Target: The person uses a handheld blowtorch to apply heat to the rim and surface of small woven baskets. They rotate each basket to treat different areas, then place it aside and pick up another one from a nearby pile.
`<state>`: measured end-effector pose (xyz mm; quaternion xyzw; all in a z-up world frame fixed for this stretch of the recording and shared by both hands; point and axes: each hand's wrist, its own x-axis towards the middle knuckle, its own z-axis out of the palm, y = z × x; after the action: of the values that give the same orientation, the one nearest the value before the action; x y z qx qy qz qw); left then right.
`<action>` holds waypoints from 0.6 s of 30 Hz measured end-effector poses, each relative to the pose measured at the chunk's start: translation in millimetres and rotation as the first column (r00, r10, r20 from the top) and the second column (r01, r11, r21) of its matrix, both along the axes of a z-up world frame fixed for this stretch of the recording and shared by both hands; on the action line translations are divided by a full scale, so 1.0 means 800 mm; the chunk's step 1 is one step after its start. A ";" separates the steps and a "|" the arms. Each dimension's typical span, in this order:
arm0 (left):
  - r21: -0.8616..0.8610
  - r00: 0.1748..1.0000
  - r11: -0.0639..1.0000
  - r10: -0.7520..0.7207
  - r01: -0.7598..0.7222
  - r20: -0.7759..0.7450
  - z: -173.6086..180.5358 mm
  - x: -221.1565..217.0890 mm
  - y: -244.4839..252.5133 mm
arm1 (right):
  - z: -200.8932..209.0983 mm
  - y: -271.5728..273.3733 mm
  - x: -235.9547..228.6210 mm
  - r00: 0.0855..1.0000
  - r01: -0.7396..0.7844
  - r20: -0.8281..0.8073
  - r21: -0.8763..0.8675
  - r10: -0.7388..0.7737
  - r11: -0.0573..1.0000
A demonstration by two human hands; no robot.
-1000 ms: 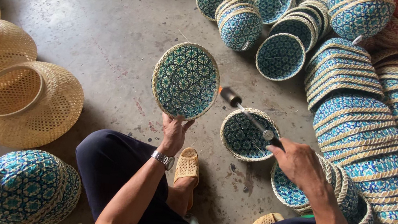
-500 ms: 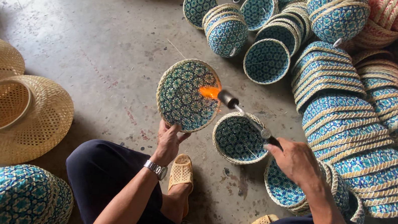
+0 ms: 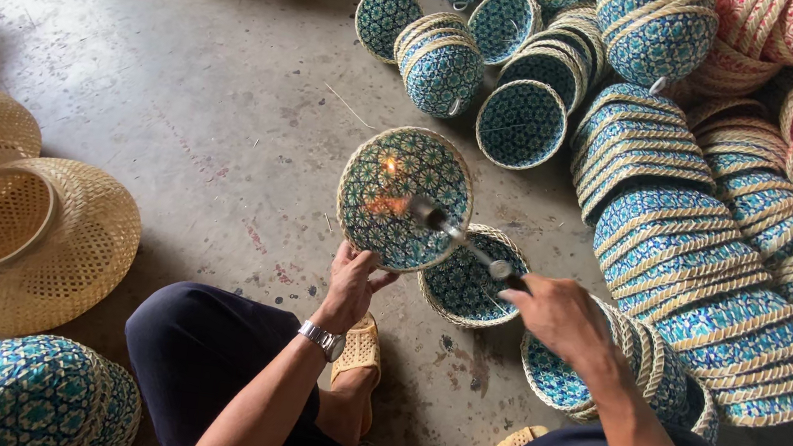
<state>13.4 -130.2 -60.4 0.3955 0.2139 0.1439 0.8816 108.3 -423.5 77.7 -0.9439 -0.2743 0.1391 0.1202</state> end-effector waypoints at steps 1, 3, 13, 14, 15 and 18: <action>-0.003 0.999 0.999 0.042 -0.042 -0.016 -0.001 0.004 0.005 | 0.007 -0.008 0.000 1.000 0.017 0.013 0.065 -0.018 0.998; 0.003 0.994 0.995 0.104 -0.104 -0.028 -0.004 0.009 0.017 | 0.020 -0.026 0.000 0.998 0.050 0.037 0.195 -0.058 0.980; 0.117 0.996 0.992 0.049 -0.040 -0.074 0.001 0.017 0.077 | 0.023 -0.057 0.011 0.993 0.088 0.059 0.254 -0.106 0.963; 0.124 0.994 0.992 0.030 -0.018 -0.102 0.007 0.019 0.081 | 0.023 -0.056 0.014 0.993 0.075 0.068 0.229 -0.093 0.971; 0.146 0.994 0.989 0.015 0.001 -0.111 0.014 0.018 0.085 | 0.023 -0.056 0.014 0.994 0.060 0.075 0.205 -0.077 0.977; 0.209 0.989 0.977 -0.016 0.046 -0.145 0.033 0.011 0.096 | 0.019 -0.053 0.014 0.990 0.134 -0.002 0.242 -0.138 0.961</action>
<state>22.2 -53.0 -34.2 0.4996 0.2533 0.1234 0.8192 119.4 -465.8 92.8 -0.9399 -0.2247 0.0889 0.2413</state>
